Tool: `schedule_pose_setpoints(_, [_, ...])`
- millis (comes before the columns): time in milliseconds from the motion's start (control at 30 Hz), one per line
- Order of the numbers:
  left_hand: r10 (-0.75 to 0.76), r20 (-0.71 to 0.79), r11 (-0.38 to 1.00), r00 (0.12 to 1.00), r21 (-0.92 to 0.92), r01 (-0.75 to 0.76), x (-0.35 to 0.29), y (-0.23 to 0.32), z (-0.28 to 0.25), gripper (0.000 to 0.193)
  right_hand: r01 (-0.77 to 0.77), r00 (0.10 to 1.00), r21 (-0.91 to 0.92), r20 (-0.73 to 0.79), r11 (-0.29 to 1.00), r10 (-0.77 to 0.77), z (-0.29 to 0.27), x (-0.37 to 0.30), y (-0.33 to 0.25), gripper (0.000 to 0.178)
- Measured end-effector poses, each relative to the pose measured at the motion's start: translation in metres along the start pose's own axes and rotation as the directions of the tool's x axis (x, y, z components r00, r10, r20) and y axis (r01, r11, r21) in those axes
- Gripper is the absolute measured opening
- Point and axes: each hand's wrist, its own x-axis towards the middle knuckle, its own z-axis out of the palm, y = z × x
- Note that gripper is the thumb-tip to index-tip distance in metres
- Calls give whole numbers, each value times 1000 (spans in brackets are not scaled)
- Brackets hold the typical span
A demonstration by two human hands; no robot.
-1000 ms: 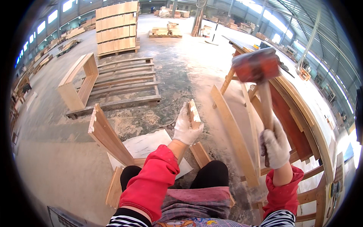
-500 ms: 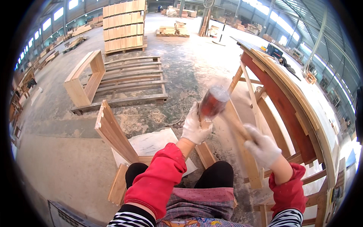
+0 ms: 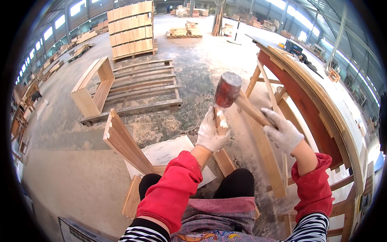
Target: The person applies glue to wooden pieces, then assembles them into a small box-like structure using a rubber mallet and hammer. They wipe the surface with a cloth during assembly.
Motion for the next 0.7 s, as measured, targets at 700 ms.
schedule_pose_setpoints(700, [-44, -22, 991, 999, -130, 41, -2, -6, 2, 89, 24, 999, -49, -39, 998, -26, 1, -38, -2, 51])
